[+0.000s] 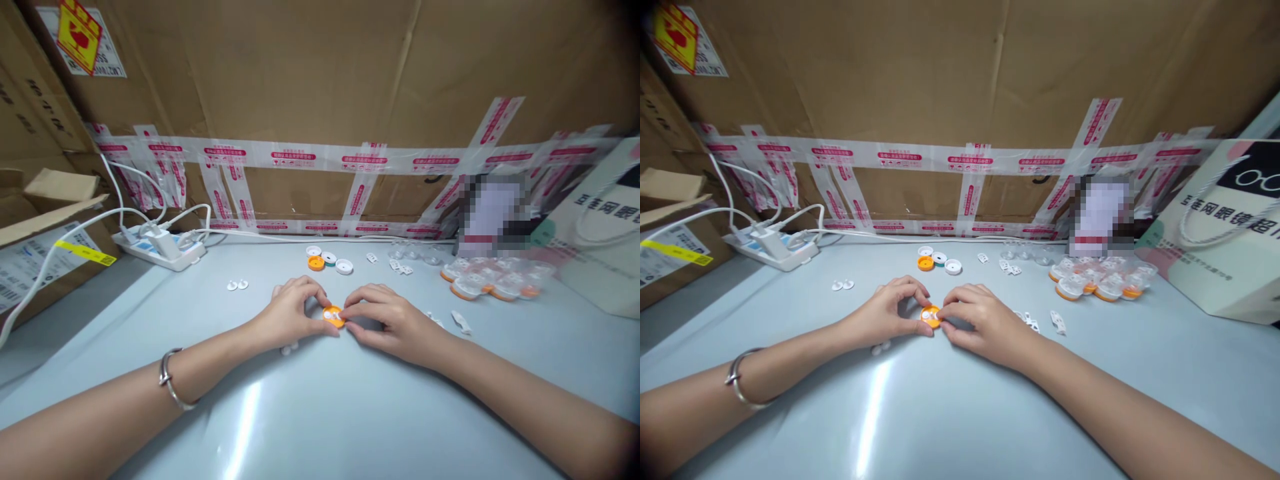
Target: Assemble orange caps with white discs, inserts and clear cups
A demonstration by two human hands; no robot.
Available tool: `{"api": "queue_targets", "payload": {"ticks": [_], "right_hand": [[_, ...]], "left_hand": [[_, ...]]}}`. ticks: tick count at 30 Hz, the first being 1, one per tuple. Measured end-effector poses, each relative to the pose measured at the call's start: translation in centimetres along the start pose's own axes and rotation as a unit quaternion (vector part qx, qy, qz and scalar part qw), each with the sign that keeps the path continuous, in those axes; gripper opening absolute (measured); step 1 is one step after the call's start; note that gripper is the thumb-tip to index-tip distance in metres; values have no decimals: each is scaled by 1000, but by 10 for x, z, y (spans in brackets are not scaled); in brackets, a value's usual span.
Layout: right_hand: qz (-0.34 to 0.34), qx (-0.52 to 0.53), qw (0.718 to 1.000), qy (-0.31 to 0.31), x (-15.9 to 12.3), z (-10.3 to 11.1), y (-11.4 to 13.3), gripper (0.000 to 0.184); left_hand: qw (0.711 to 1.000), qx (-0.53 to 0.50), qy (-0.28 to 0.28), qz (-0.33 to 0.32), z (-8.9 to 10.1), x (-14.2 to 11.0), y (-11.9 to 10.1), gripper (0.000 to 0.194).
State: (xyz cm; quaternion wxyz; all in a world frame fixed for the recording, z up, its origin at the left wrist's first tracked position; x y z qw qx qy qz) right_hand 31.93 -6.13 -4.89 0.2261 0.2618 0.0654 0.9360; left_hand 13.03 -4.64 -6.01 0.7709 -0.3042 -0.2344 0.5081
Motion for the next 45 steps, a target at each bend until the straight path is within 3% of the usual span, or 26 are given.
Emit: {"api": "queue_targets", "payload": {"ticks": [9, 16, 19, 23, 27, 30, 33, 38, 41, 45], "right_hand": [[-16, 19, 1000, 9, 1, -2, 4, 13], [-34, 46, 998, -29, 3, 1, 2, 14], [-58, 51, 995, -61, 2, 5, 1, 12], [-127, 50, 982, -134, -1, 17, -5, 15], [-216, 19, 956, -198, -5, 32, -16, 20], [-238, -7, 947, -217, -6, 45, -23, 19], [-252, -33, 949, -185, -6, 56, -27, 24], [-262, -63, 959, -83, -10, 62, -33, 39], [-246, -81, 964, -57, -12, 60, -34, 35], [-237, -72, 969, -26, -11, 54, -31, 30]], "left_hand": [[1000, 2, 1, -11, 0, -1, -1, 36], [1000, 3, -8, -13, 0, -3, -3, 34], [1000, -17, -2, -5, 1, -5, -4, 37], [994, -96, -16, 56, 7, -6, -6, 42], [982, -147, -63, 104, 13, -5, -5, 33], [980, -137, -118, 80, 20, -4, -2, 29], [983, -97, -146, 50, 29, -4, 0, 28], [989, -5, -148, 21, 37, 2, 5, 25], [990, 35, -135, 8, 38, 9, 9, 22], [989, 70, -126, 18, 37, 21, 12, 33]]}}
Point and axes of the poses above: each hand's wrist, its own x-axis towards the middle knuckle, its own z-axis out of the back of the hand, y = z × x, the point moved 2 cm from there along x, towards the middle knuckle, and after that the axes turned 8 degrees about z, right-handed, at the moved point
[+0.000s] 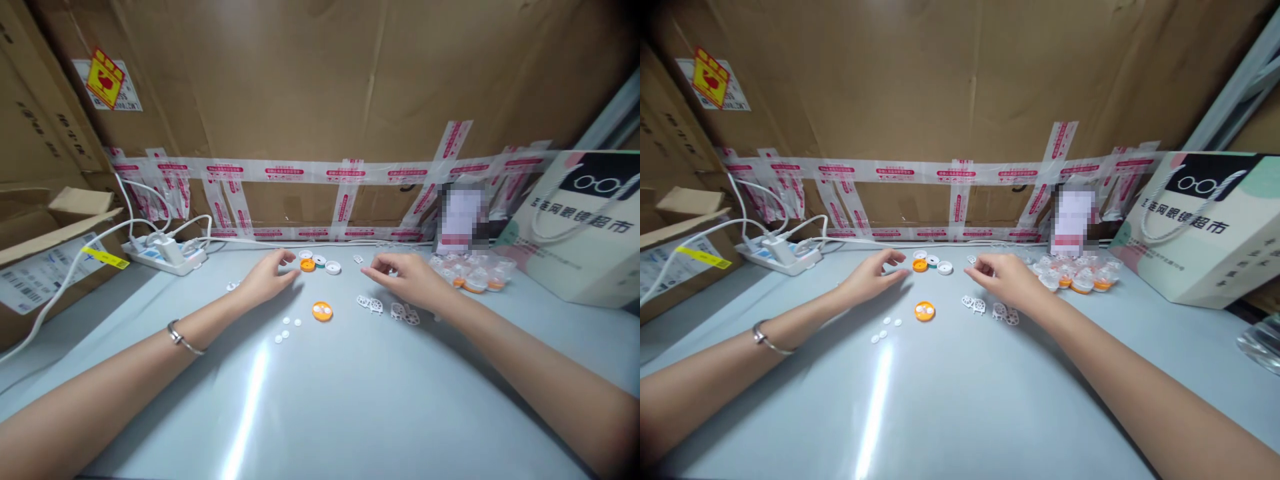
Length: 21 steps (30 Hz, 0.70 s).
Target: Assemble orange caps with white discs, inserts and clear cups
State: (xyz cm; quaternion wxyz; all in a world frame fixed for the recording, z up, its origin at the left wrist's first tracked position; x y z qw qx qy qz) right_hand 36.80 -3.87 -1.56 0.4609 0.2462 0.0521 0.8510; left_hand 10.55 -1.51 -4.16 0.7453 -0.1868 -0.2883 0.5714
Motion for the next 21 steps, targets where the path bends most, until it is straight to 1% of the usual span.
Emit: {"api": "queue_targets", "payload": {"ticks": [5, 9, 13, 16, 18, 21], "right_hand": [[12, 3, 1000, 26, -1, -3, 6, 28], [13, 2, 999, 36, -2, -4, 8, 26], [10, 1, 999, 41, -2, -5, 9, 25], [10, 3, 999, 43, -2, -6, 7, 24], [13, 6, 999, 41, -2, -7, 6, 24], [19, 12, 999, 39, -2, -7, 6, 24]], "left_hand": [[999, 30, 21, 32, -16, 21, -1, 45], [997, 59, 3, 42, -30, 35, -2, 41], [995, 92, -6, 31, -32, 37, -5, 36], [993, 114, -9, -10, -28, 34, -14, 38], [990, 127, -3, -59, -29, 34, -24, 38], [980, 146, 23, -133, -36, 38, -40, 44]]}}
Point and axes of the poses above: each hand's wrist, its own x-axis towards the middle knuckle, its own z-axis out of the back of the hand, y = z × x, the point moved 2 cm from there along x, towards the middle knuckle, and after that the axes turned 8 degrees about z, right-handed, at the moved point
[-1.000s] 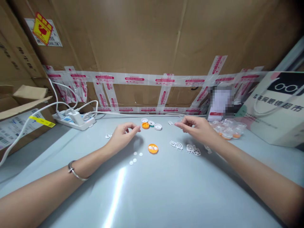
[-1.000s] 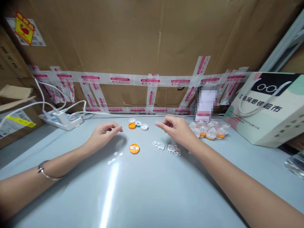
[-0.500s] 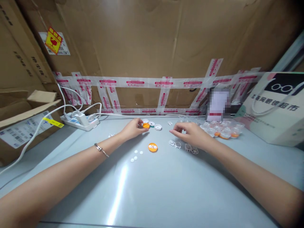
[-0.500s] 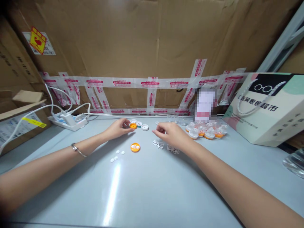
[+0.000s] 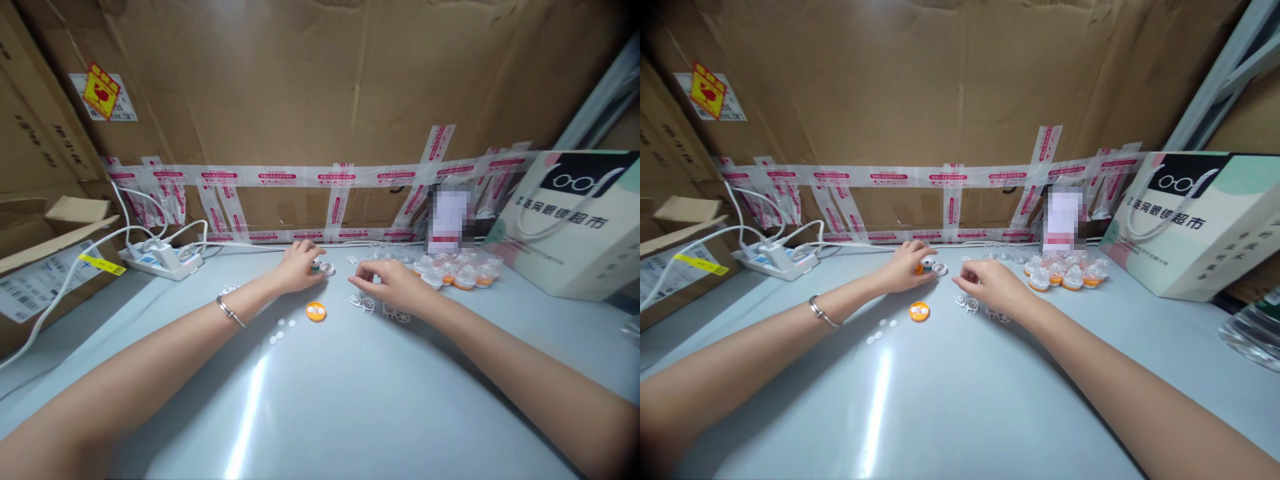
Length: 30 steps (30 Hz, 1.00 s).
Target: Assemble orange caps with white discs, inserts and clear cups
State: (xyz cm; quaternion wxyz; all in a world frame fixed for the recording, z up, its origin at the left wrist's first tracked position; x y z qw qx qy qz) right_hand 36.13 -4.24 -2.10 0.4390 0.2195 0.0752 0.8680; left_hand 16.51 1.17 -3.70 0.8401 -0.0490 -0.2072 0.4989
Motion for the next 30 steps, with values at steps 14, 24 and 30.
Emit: {"api": "queue_targets", "payload": {"ticks": [14, 24, 30], "right_hand": [[4, 24, 1000, -7, -2, 3, 11, 23], [-9, 90, 996, -1, -1, 3, 26, 21], [-10, 131, 991, 30, -3, -1, 35, 23]], "left_hand": [[994, -79, -6, -79, 15, -4, -8, 25], [783, -597, 156, 82, 37, -67, -1, 34], [702, -673, 198, 124, 28, -71, 9, 32]]}}
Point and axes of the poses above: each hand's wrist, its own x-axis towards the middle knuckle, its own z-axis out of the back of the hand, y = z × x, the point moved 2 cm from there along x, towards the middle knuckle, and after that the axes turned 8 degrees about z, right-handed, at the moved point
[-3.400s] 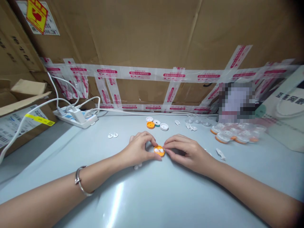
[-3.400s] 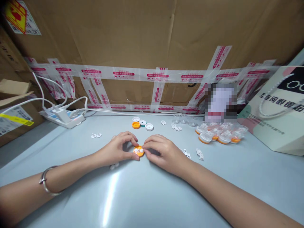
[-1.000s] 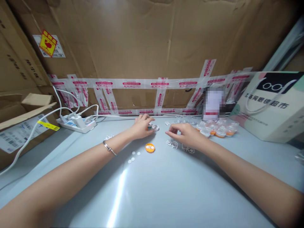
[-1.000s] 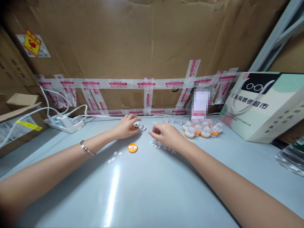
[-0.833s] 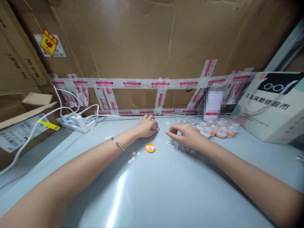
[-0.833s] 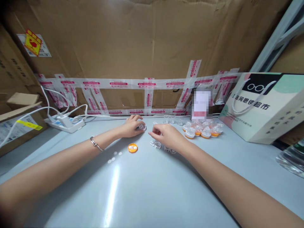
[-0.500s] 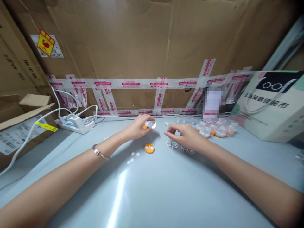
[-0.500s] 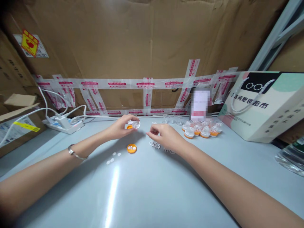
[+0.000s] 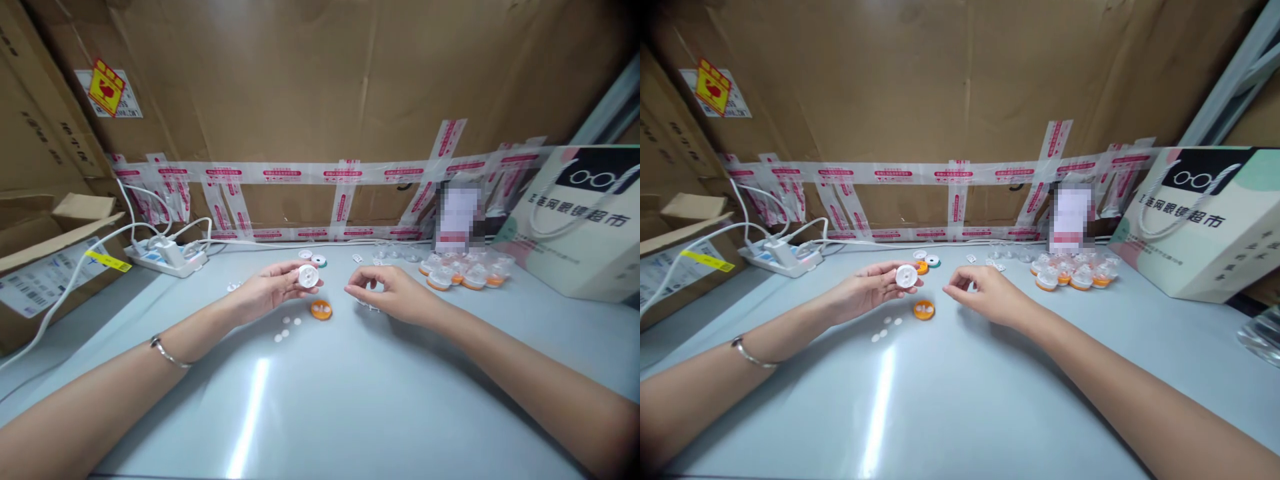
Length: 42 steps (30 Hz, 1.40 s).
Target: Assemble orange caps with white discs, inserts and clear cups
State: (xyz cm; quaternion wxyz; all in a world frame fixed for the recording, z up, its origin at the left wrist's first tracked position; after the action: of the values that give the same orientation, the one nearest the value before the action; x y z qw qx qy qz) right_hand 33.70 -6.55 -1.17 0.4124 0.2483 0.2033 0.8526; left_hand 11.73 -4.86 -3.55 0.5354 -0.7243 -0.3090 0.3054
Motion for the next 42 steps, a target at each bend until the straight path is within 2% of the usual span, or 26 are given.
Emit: {"api": "queue_targets", "payload": {"ticks": [8, 15, 21, 28, 35, 38, 42], "right_hand": [[17, -4, 1000, 11, -1, -6, -6, 19], [11, -37, 999, 1, -2, -33, -10, 48], [10, -53, 998, -38, -2, -50, -8, 46], [11, -50, 998, -45, 1, -56, -10, 29], [18, -40, 998, -50, 1, -56, -8, 26], [20, -34, 998, -49, 1, -56, -8, 25], [14, -34, 998, -52, 1, -56, -9, 26]], "left_hand": [[985, 163, -60, -12, 3, 4, 8, 32], [962, 254, -94, 28, 4, 8, 14, 34], [950, 295, -104, 20, -1, 9, 12, 34], [946, 309, -102, 18, -1, 11, 14, 31], [954, 295, -42, -16, -5, 13, 19, 28], [939, 339, -44, -30, -8, 12, 18, 30], [898, 432, -64, -62, -12, 8, 15, 29]]}}
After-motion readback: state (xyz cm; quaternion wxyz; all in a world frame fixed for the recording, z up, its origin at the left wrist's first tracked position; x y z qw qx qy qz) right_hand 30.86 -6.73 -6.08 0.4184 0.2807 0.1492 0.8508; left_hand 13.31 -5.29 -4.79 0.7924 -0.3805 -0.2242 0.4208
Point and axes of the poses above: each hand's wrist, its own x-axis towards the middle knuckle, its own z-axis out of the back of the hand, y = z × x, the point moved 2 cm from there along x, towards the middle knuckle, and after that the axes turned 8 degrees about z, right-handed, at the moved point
